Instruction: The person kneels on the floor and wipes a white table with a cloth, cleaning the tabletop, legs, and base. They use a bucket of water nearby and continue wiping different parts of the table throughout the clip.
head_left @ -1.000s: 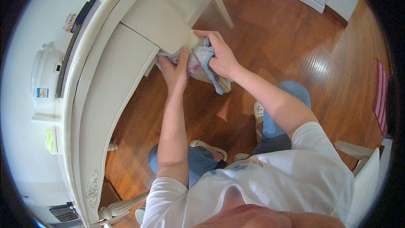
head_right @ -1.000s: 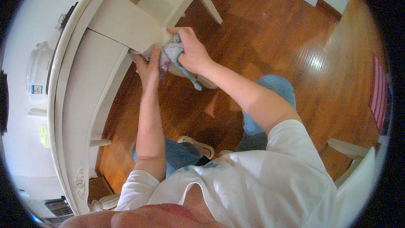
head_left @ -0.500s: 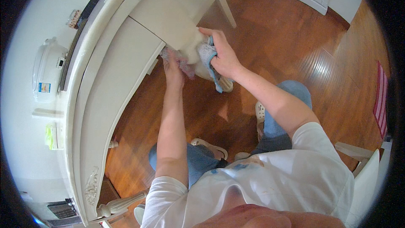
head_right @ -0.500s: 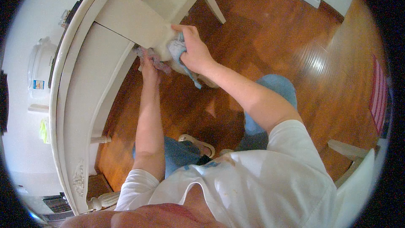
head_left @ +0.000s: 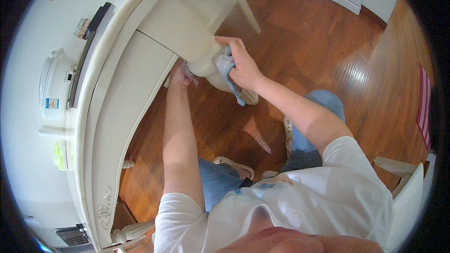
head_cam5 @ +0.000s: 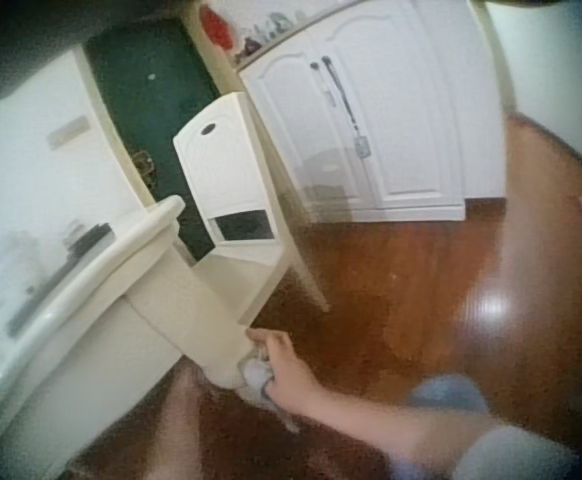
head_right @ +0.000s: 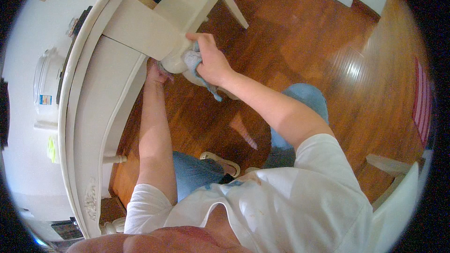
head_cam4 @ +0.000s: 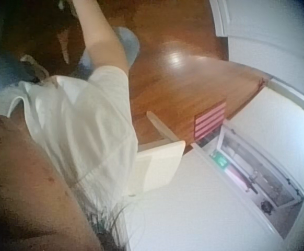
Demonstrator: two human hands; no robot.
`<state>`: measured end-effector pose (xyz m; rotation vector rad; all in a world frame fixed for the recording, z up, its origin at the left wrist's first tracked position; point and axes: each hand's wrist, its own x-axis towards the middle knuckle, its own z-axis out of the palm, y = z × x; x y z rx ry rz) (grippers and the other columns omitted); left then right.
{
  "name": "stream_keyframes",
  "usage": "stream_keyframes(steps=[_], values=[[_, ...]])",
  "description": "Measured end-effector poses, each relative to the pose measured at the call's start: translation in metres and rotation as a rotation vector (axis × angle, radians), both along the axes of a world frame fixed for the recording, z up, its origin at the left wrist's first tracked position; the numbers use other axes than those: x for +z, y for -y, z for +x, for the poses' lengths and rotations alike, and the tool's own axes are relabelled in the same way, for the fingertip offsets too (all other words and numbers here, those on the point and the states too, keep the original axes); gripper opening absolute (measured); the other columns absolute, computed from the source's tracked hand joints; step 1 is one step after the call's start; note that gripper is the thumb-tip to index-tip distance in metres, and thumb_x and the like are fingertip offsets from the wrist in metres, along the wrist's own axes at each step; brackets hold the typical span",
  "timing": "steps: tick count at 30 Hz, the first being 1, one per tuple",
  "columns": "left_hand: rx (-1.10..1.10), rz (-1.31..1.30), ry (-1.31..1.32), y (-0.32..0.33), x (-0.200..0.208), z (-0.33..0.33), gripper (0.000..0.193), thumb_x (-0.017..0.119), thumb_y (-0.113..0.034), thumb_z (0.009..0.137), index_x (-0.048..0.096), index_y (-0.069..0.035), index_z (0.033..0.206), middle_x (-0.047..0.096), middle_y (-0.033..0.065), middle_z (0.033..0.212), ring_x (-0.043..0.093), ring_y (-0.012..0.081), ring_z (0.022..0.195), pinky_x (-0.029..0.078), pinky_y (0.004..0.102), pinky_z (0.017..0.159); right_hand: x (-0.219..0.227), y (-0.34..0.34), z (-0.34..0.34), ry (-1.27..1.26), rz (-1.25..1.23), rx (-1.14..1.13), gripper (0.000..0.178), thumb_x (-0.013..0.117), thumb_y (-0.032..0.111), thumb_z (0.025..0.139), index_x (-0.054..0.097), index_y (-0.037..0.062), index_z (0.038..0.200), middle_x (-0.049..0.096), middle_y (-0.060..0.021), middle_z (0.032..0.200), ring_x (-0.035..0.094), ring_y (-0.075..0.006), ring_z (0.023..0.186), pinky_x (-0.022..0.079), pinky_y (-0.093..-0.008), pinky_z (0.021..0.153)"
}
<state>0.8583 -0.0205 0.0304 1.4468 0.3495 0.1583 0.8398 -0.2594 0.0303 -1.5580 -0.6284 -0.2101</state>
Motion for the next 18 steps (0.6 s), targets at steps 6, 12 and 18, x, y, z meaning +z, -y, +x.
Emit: stream_keyframes(steps=[6, 12, 18], values=[[0.061, -0.251, 0.154, 0.023, -0.011, -0.018, 0.054, 0.051, -0.046, 0.091, 0.040, -0.012, 0.132, 0.052, 0.0101, 0.126, 0.058, 0.0320, 0.105, 0.054, 0.0435, 0.062, 0.000, 0.002, 0.002, 0.009, -0.026, 0.015, 0.051, 0.056, 0.006, 0.083, 0.039, 0.0086, 0.131, 0.041, -0.0154, 0.125, 0.043, -0.0305, 0.117, 0.036, -0.0346, 0.100], [0.070, -0.193, 0.252, 0.041, -0.020, -0.042, 0.055, 0.046, -0.052, 0.092, 0.038, -0.011, 0.129, 0.051, 0.0094, 0.123, 0.061, 0.0303, 0.092, 0.053, 0.0399, 0.055, 0.000, 0.001, 0.000, 0.009, -0.023, 0.012, 0.055, 0.054, 0.002, 0.080, 0.038, 0.0086, 0.132, 0.039, -0.0168, 0.126, 0.044, -0.0335, 0.118, 0.037, -0.0370, 0.100], [0.122, 0.025, 0.182, 0.080, -0.002, -0.071, 0.052, 0.049, -0.044, 0.094, 0.038, -0.002, 0.123, 0.051, 0.0123, 0.114, 0.059, 0.0240, 0.085, 0.051, 0.0354, 0.055, -0.002, 0.000, 0.000, 0.051, -0.066, -0.020, 0.060, 0.053, -0.002, 0.075, 0.036, 0.0086, 0.132, 0.036, -0.0189, 0.129, 0.046, -0.0391, 0.116, 0.040, -0.0398, 0.098]])
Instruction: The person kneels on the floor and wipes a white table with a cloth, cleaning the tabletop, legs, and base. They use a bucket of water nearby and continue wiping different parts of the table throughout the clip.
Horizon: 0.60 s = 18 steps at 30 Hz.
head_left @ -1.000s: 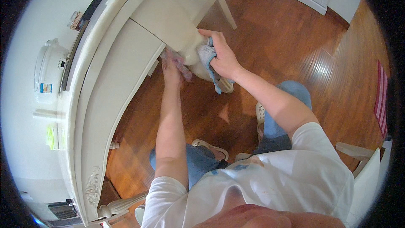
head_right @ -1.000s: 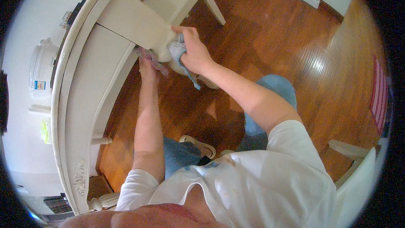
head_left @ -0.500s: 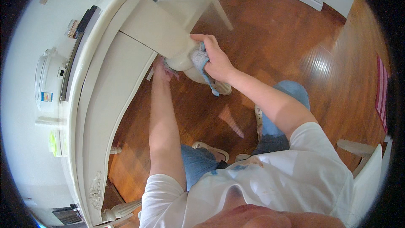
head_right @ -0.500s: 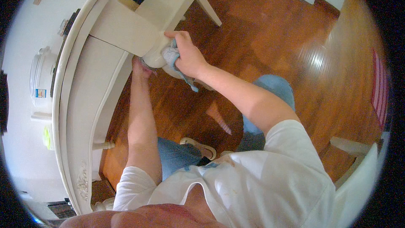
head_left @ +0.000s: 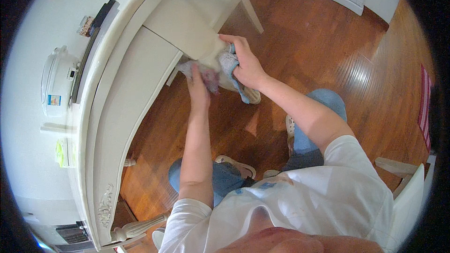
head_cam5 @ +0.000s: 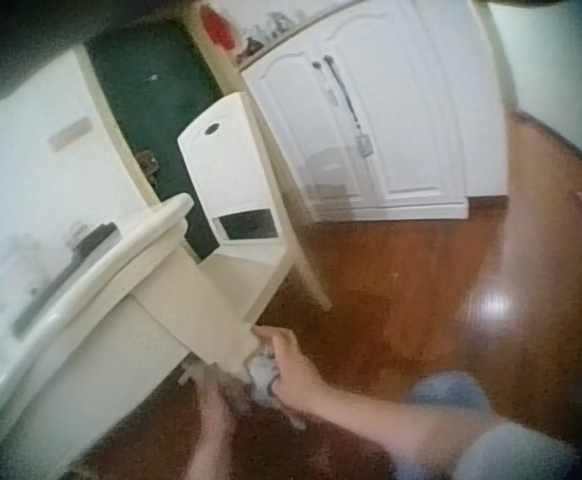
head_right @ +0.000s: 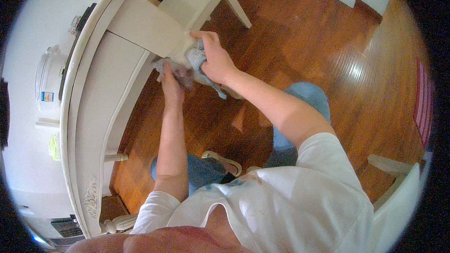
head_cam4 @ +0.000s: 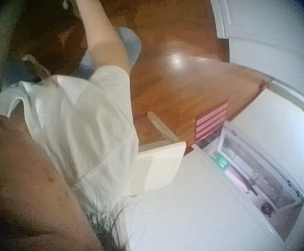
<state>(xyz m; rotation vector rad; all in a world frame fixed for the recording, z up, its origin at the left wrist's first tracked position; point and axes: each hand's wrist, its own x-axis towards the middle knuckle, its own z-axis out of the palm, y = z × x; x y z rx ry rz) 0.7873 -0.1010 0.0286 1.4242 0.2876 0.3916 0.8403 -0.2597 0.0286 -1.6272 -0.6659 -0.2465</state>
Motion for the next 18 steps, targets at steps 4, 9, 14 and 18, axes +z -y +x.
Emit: stream_keyframes(steps=[4, 9, 14, 18], values=[[0.176, 0.569, 0.115, 0.031, 0.003, -0.011, 0.063, 0.060, -0.031, 0.090, 0.030, 0.008, 0.129, 0.045, 0.0217, 0.124, 0.047, 0.0284, 0.111, 0.040, 0.0370, 0.092, -0.001, -0.003, -0.001, 0.027, 0.040, -0.014, 0.061, 0.053, -0.002, 0.074, 0.036, 0.0093, 0.132, 0.036, -0.0188, 0.129, 0.045, -0.0385, 0.117, 0.039, -0.0398, 0.099], [0.186, 0.766, 0.036, 0.034, 0.020, -0.007, 0.066, 0.063, -0.028, 0.088, 0.030, 0.010, 0.130, 0.041, 0.0237, 0.132, 0.041, 0.0302, 0.121, 0.031, 0.0382, 0.103, -0.002, -0.004, -0.002, 0.026, 0.049, -0.018, 0.058, 0.053, -0.001, 0.076, 0.037, 0.0090, 0.132, 0.039, -0.0180, 0.127, 0.043, -0.0360, 0.119, 0.037, -0.0392, 0.100], [0.171, 0.438, 0.237, 0.028, 0.014, 0.006, 0.051, 0.061, -0.024, 0.090, 0.036, 0.005, 0.124, 0.048, 0.0179, 0.116, 0.047, 0.0272, 0.106, 0.035, 0.0366, 0.097, -0.001, -0.002, -0.003, 0.038, 0.062, -0.043, 0.055, 0.053, 0.003, 0.080, 0.040, 0.0090, 0.133, 0.043, -0.0169, 0.126, 0.042, -0.0324, 0.120, 0.034, -0.0368, 0.102], [0.245, 0.094, 0.213, -0.002, -0.012, 0.016, 0.032, 0.052, -0.017, 0.094, 0.044, 0.002, 0.118, 0.057, 0.0119, 0.101, 0.054, 0.0215, 0.094, 0.043, 0.0326, 0.085, 0.000, -0.005, -0.005, 0.040, 0.065, -0.046, 0.055, 0.054, 0.003, 0.079, 0.039, 0.0094, 0.132, 0.042, -0.0170, 0.126, 0.043, -0.0330, 0.119, 0.035, -0.0368, 0.101]])
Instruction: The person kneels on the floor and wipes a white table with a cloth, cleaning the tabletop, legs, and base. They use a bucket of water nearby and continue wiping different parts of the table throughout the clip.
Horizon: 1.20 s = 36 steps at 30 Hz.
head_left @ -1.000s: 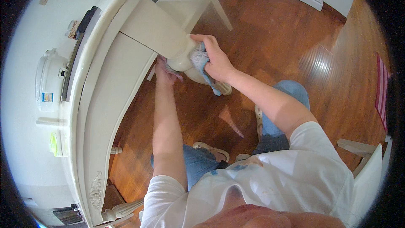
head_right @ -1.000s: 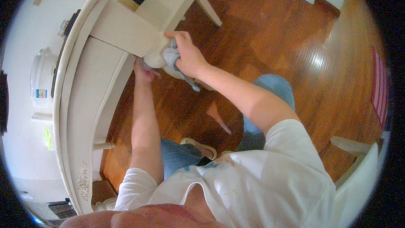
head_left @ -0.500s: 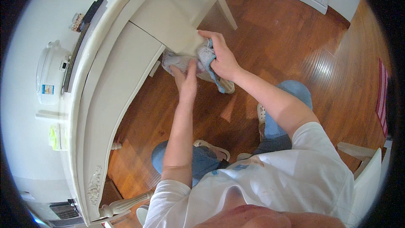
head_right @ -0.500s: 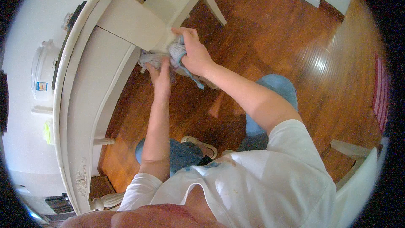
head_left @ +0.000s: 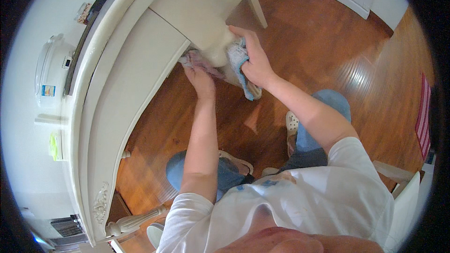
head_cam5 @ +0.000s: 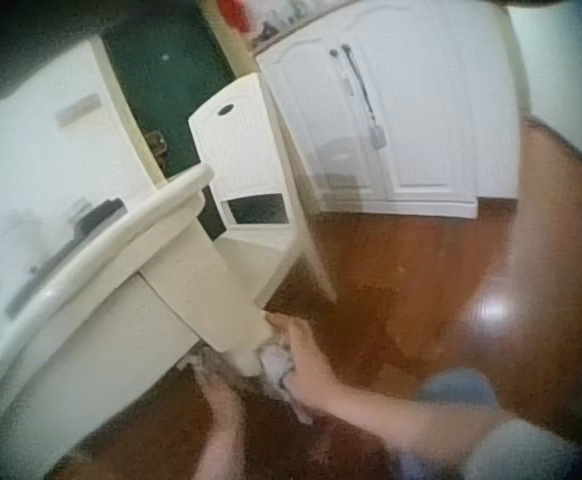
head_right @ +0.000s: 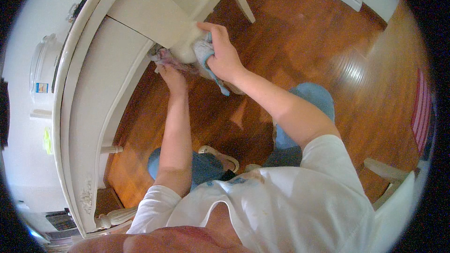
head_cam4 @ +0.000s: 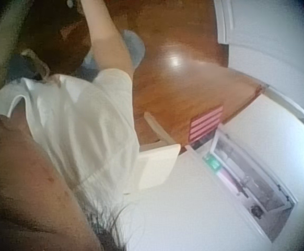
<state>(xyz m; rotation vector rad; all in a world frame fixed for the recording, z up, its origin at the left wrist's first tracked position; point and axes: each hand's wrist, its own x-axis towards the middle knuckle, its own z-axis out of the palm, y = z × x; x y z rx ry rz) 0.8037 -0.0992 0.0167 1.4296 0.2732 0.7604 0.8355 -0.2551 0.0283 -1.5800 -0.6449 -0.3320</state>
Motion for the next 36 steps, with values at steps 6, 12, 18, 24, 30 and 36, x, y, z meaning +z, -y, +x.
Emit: stream_keyframes(steps=[6, 12, 18, 24, 30, 36], values=[[-0.101, 0.479, -0.238, -0.059, -0.007, 0.006, 0.018, 0.051, -0.012, 0.092, 0.060, -0.001, 0.103, 0.064, 0.0091, 0.092, 0.059, 0.0185, 0.086, 0.046, 0.0321, 0.079, -0.005, 0.009, 0.016, 0.006, -0.052, 0.033, 0.050, 0.059, 0.006, 0.078, 0.047, 0.0083, 0.126, 0.047, -0.0158, 0.124, 0.047, -0.0307, 0.118, 0.039, -0.0360, 0.099], [-0.260, 0.345, -0.394, -0.061, -0.013, -0.064, 0.024, 0.058, -0.021, 0.092, 0.062, -0.001, 0.105, 0.065, 0.0050, 0.096, 0.059, 0.0138, 0.086, 0.047, 0.0302, 0.079, 0.010, 0.042, 0.072, -0.590, 0.506, -0.064, 0.034, 0.052, 0.003, 0.081, 0.053, 0.0005, 0.116, 0.061, -0.0128, 0.103, 0.059, -0.0261, 0.096, 0.049, -0.0366, 0.083], [-0.307, 0.155, -0.317, -0.055, 0.001, -0.082, 0.022, 0.058, -0.020, 0.093, 0.061, -0.002, 0.106, 0.065, 0.0030, 0.095, 0.059, 0.0100, 0.083, 0.049, 0.0263, 0.075, 0.030, -0.007, 0.072, -0.232, 0.471, 0.229, 0.034, 0.052, 0.020, 0.090, 0.054, 0.0014, 0.118, 0.061, -0.0085, 0.106, 0.057, -0.0191, 0.095, 0.045, -0.0331, 0.084], [-0.236, 0.115, -0.259, -0.050, 0.004, -0.083, 0.021, 0.057, -0.021, 0.094, 0.061, -0.003, 0.105, 0.065, 0.0028, 0.091, 0.060, 0.0102, 0.079, 0.049, 0.0266, 0.069, -0.002, -0.019, 0.073, -0.571, 0.256, 0.306, 0.035, 0.046, 0.016, 0.089, 0.056, -0.0025, 0.117, 0.060, -0.0139, 0.113, 0.055, -0.0219, 0.103, 0.044, -0.0345, 0.088], [-0.283, 0.093, -0.272, -0.041, -0.001, -0.084, 0.021, 0.056, -0.021, 0.094, 0.061, -0.003, 0.104, 0.065, 0.0057, 0.088, 0.062, 0.0137, 0.071, 0.051, 0.0273, 0.059, -0.040, -0.024, 0.067, -0.581, 0.357, 0.124, 0.033, 0.045, 0.018, 0.090, 0.058, -0.0030, 0.112, 0.061, -0.0146, 0.112, 0.056, -0.0228, 0.101, 0.043, -0.0354, 0.088], [-0.322, 0.124, -0.291, -0.038, -0.005, -0.089, 0.024, 0.055, -0.023, 0.094, 0.060, -0.002, 0.105, 0.065, 0.0077, 0.086, 0.062, 0.0151, 0.065, 0.050, 0.0270, 0.054, -0.043, -0.013, 0.023, -0.420, 0.182, -0.119, 0.030, 0.050, 0.020, 0.090, 0.059, 0.0005, 0.111, 0.064, -0.0125, 0.108, 0.058, -0.0212, 0.101, 0.043, -0.0336, 0.088]])
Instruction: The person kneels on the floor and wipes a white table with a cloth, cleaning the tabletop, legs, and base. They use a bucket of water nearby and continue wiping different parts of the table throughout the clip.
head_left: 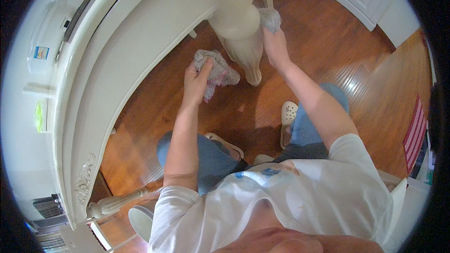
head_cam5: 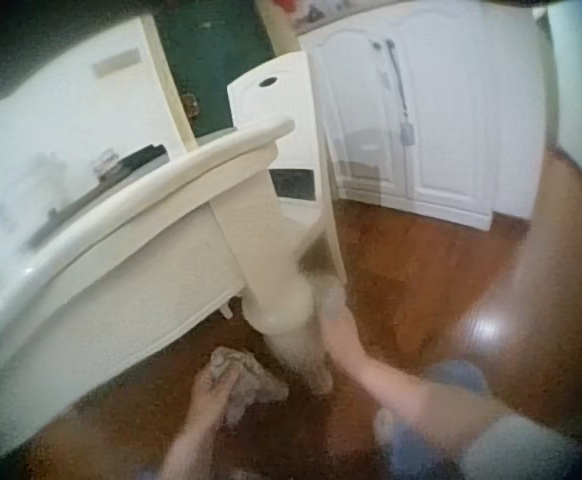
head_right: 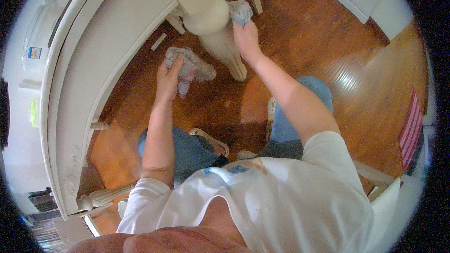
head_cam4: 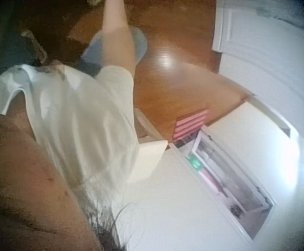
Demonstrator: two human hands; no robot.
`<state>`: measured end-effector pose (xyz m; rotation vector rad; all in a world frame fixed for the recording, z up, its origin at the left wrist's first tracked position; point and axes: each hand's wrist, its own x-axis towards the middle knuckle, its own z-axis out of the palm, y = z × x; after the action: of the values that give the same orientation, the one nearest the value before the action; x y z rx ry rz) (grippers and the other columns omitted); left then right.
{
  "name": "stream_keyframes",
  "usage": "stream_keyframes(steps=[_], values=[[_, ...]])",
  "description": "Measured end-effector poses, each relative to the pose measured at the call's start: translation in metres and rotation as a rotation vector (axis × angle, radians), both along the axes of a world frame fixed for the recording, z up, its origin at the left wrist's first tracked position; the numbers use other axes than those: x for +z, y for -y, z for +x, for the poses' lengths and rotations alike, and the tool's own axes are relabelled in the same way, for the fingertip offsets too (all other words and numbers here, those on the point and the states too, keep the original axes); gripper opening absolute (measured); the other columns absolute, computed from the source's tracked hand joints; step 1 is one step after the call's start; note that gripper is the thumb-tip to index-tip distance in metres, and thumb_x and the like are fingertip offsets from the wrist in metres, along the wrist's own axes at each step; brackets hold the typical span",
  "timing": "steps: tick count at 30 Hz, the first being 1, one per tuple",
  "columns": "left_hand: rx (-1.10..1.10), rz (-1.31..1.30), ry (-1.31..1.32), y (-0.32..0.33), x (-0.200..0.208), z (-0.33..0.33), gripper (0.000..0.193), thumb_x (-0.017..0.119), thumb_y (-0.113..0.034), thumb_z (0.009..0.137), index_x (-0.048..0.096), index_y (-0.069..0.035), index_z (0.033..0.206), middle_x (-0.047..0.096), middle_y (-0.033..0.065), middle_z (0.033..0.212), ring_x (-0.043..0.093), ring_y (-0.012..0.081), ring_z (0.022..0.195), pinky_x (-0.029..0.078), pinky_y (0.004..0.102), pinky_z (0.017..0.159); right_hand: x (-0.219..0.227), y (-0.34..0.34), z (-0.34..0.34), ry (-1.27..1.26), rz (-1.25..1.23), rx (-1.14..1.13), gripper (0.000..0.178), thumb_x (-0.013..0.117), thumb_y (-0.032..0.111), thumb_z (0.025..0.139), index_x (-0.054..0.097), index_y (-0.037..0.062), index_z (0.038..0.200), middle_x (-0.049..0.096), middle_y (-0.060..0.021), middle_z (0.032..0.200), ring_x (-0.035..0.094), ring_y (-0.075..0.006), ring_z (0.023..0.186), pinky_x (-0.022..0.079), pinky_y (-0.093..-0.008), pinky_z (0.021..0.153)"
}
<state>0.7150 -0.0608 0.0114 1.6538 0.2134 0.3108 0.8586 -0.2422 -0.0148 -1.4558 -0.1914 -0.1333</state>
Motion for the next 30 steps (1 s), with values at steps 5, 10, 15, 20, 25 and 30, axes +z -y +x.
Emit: stream_keyframes(steps=[5, 10, 15, 20, 25, 30], values=[[-0.004, -0.046, -0.019, 0.003, -0.005, -0.007, 0.026, 0.055, -0.025, 0.094, 0.060, -0.002, 0.104, 0.065, 0.0069, 0.085, 0.062, 0.0141, 0.066, 0.050, 0.0269, 0.055, -0.001, 0.005, -0.043, 0.108, 0.013, -0.055, 0.026, 0.055, 0.013, 0.086, 0.059, -0.0004, 0.109, 0.065, -0.0152, 0.107, 0.060, -0.0240, 0.100, 0.044, -0.0328, 0.089], [0.048, -0.085, -0.016, 0.009, -0.011, -0.009, 0.026, 0.056, -0.026, 0.094, 0.059, -0.003, 0.105, 0.065, 0.0051, 0.084, 0.061, 0.0132, 0.070, 0.050, 0.0277, 0.058, -0.005, -0.005, -0.079, 0.192, -0.043, -0.043, 0.023, 0.057, 0.007, 0.084, 0.060, -0.0013, 0.106, 0.066, -0.0131, 0.102, 0.061, -0.0230, 0.097, 0.045, -0.0337, 0.087], [-0.057, -0.058, -0.075, 0.014, -0.010, -0.027, 0.034, 0.060, -0.025, 0.091, 0.053, -0.002, 0.116, 0.062, 0.0066, 0.098, 0.060, 0.0142, 0.080, 0.051, 0.0283, 0.067, -0.004, -0.018, -0.111, -0.269, 0.128, 0.386, 0.025, 0.061, 0.012, 0.083, 0.061, 0.0010, 0.105, 0.067, -0.0098, 0.099, 0.062, -0.0214, 0.094, 0.047, -0.0329, 0.085], [-0.145, 0.005, -0.107, 0.036, -0.020, -0.042, 0.048, 0.073, -0.021, 0.080, 0.053, -0.002, 0.119, 0.060, 0.0065, 0.107, 0.056, 0.0150, 0.098, 0.045, 0.0308, 0.088, 0.007, -0.015, -0.101, -0.020, -0.190, 0.425, 0.032, 0.064, 0.009, 0.077, 0.060, 0.0015, 0.108, 0.066, -0.0106, 0.100, 0.062, -0.0199, 0.094, 0.047, -0.0337, 0.085], [0.010, -0.355, -0.099, 0.013, -0.026, -0.027, 0.038, 0.069, -0.015, 0.082, 0.055, -0.003, 0.115, 0.061, 0.0075, 0.107, 0.057, 0.0174, 0.096, 0.047, 0.0327, 0.085, 0.033, 0.026, -0.049, -0.026, -0.185, 0.536, 0.031, 0.067, -0.001, 0.076, 0.062, 0.0025, 0.107, 0.065, -0.0068, 0.096, 0.061, -0.0127, 0.084, 0.051, -0.0272, 0.076], [0.188, -0.595, 0.241, -0.012, -0.015, 0.018, 0.035, 0.063, -0.019, 0.087, 0.053, -0.005, 0.117, 0.060, 0.0071, 0.110, 0.057, 0.0203, 0.100, 0.047, 0.0360, 0.085, 0.008, 0.038, 0.007, 0.255, -0.424, 0.174, 0.039, 0.053, 0.025, 0.093, 0.051, 0.0020, 0.124, 0.056, -0.0136, 0.122, 0.054, -0.0222, 0.111, 0.048, -0.0315, 0.086]])
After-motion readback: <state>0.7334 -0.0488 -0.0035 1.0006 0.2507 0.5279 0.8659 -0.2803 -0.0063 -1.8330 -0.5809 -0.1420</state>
